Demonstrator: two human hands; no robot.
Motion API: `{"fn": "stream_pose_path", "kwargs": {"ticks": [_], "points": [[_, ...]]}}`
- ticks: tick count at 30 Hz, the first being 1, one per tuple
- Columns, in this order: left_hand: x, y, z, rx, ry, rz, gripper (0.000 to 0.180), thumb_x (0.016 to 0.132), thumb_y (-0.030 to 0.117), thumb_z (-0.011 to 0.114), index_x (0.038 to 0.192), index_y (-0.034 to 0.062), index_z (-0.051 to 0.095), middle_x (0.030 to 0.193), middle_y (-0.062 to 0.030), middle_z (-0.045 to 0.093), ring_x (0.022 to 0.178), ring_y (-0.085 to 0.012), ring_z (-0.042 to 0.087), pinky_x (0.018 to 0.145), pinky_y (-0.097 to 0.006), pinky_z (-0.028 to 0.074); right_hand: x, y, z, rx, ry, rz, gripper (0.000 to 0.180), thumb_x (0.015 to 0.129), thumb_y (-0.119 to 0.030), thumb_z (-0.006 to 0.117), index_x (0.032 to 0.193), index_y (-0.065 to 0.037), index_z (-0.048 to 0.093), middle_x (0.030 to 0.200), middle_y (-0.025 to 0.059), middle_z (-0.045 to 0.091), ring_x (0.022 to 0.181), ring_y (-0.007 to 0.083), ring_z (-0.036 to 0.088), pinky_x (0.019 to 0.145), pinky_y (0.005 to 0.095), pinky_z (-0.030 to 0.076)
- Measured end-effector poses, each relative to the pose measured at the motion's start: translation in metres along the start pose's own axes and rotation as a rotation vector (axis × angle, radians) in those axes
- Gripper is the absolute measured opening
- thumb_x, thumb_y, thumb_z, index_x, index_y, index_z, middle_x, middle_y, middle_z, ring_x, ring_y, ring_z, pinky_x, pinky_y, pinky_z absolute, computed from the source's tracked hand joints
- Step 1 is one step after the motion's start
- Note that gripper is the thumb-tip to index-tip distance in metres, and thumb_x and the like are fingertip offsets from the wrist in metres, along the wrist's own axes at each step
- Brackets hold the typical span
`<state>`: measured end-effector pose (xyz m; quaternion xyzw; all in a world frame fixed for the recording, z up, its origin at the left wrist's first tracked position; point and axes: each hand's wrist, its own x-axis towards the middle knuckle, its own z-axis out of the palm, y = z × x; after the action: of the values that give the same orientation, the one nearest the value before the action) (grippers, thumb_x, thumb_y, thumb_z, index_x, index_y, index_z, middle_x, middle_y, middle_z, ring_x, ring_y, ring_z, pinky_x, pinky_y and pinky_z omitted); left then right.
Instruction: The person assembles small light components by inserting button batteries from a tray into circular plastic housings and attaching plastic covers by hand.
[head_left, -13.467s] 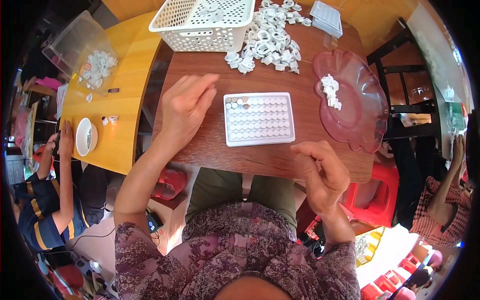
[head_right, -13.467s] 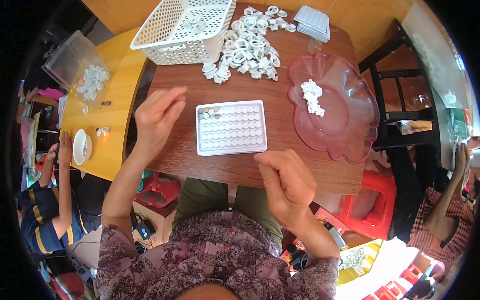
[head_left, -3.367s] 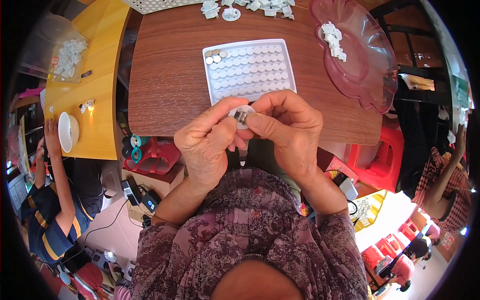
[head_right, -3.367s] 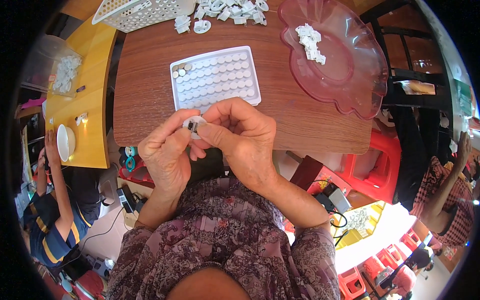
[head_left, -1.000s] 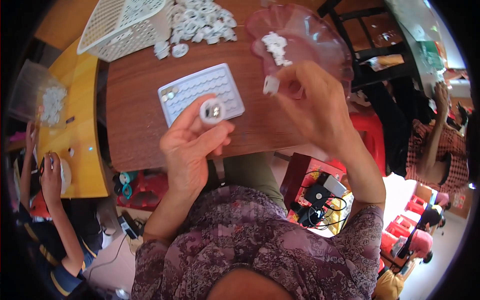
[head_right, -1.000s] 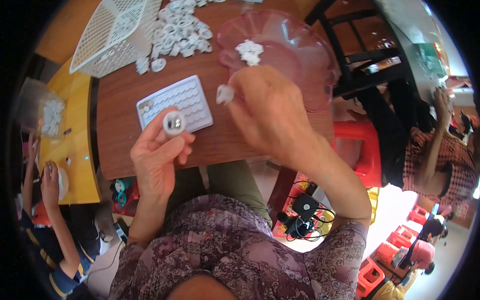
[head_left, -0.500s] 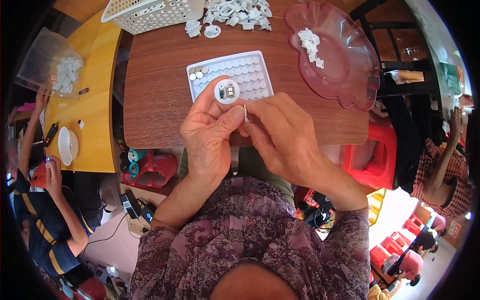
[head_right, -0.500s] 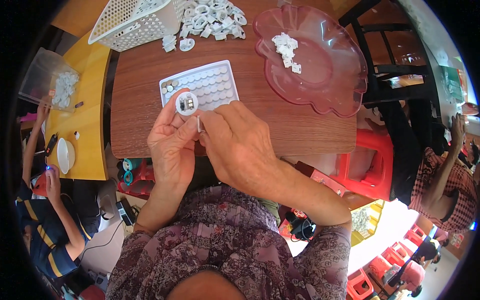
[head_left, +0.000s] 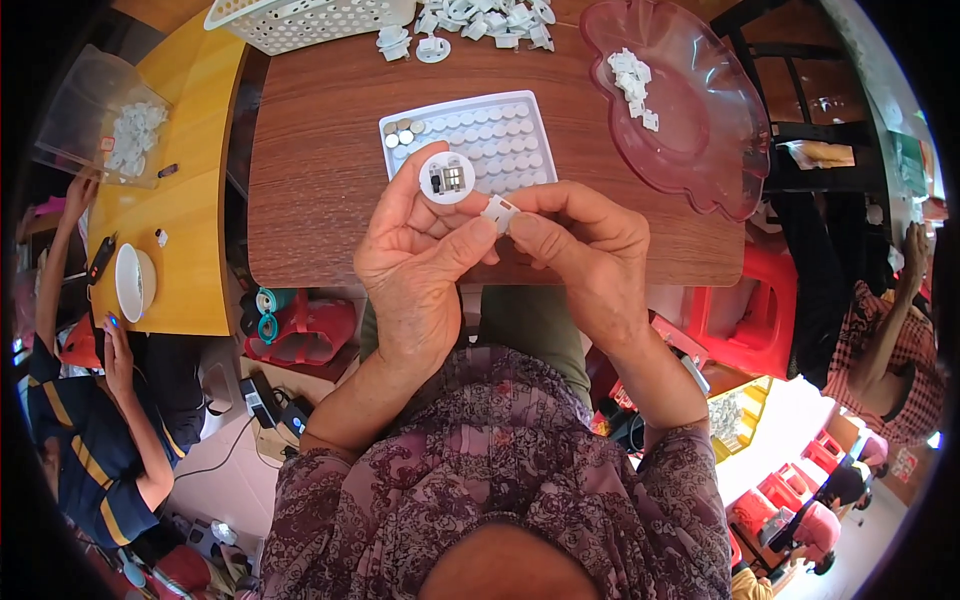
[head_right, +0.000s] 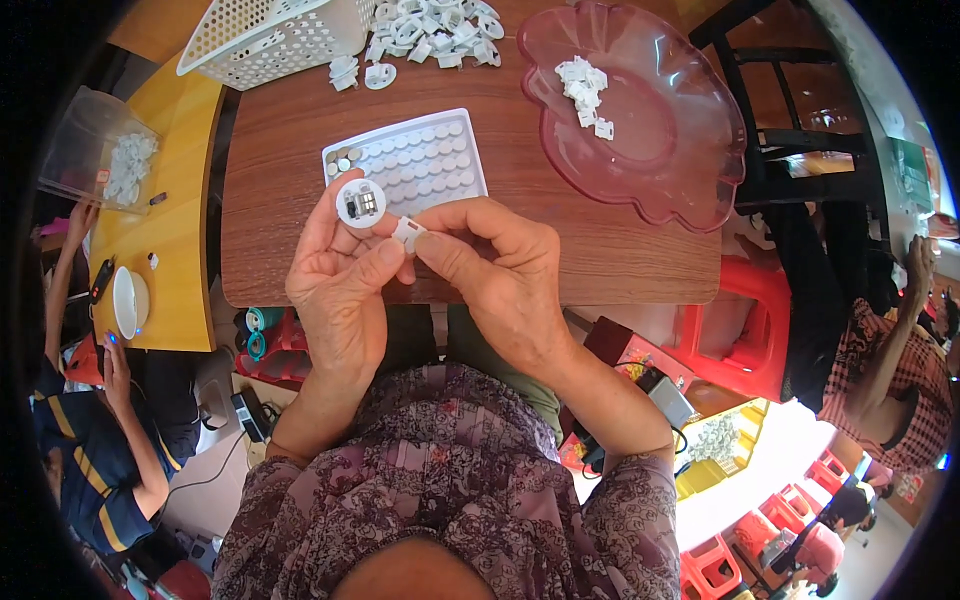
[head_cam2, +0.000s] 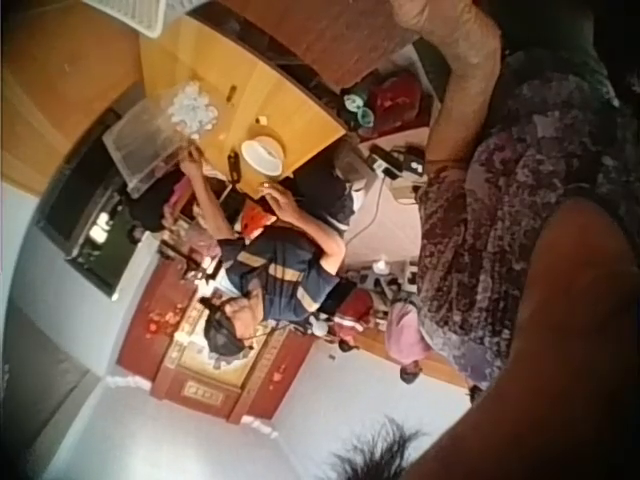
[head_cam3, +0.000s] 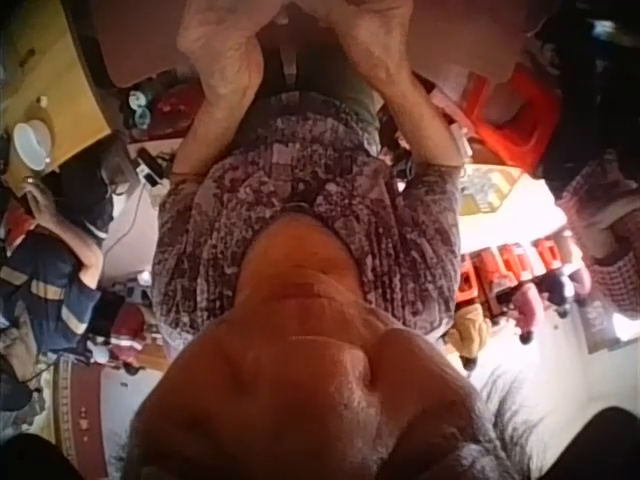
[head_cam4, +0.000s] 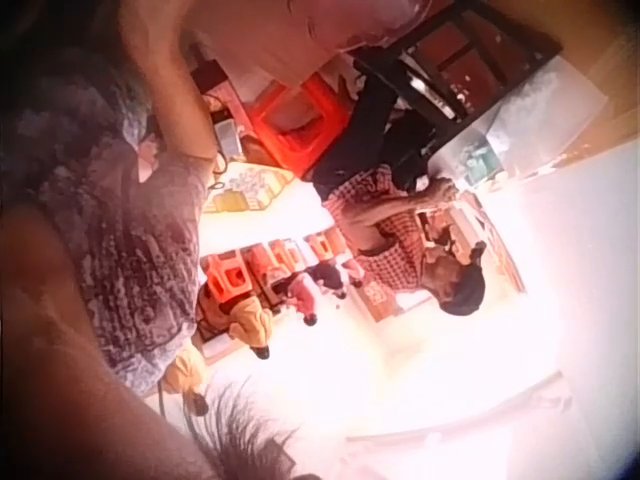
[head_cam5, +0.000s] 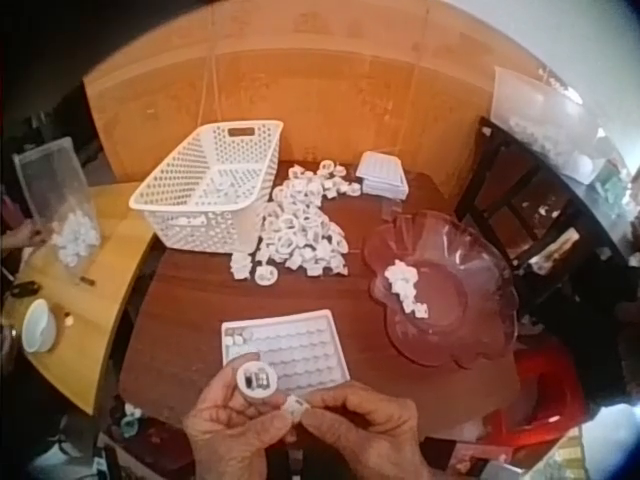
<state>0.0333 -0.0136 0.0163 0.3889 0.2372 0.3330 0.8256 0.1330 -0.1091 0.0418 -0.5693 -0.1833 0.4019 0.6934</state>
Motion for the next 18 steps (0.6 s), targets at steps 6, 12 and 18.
{"fn": "stream_pose_path", "kwargs": {"ticks": [6,12,18], "points": [[-0.004,0.006,-0.005,0.021,-0.038,-0.095,0.057,0.077,-0.007,0.064,0.129,-0.0026,0.041,0.093,-0.0103,0.062,0.078,-0.0150,0.063,0.061,-0.023,0.052,0.003,0.001,-0.006,-0.054,0.007,0.033,0.012,0.083,-0.003,0.062,0.094,0.000,0.066,0.078,0.0018,0.064,0.065,0.0040,0.054,0.056,0.0173,0.044],[-0.008,0.004,-0.010,0.069,-0.070,-0.172,0.055,0.078,-0.005,0.063,0.128,-0.0035,0.042,0.095,-0.0131,0.063,0.078,-0.0167,0.063,0.062,-0.024,0.051,0.007,0.006,-0.012,-0.313,-0.066,-0.109,0.008,0.084,0.000,0.059,0.091,0.002,0.063,0.080,0.0021,0.063,0.074,0.0059,0.057,0.065,0.0201,0.048],[-0.010,0.004,-0.011,0.100,-0.110,-0.231,0.051,0.079,-0.004,0.063,0.127,-0.0035,0.044,0.093,-0.0134,0.063,0.076,-0.0155,0.062,0.062,-0.023,0.050,0.011,0.007,-0.016,-0.411,-0.079,-0.092,0.009,0.084,0.001,0.058,0.092,0.003,0.061,0.082,0.0021,0.063,0.076,0.0062,0.057,0.069,0.0202,0.047]]}}
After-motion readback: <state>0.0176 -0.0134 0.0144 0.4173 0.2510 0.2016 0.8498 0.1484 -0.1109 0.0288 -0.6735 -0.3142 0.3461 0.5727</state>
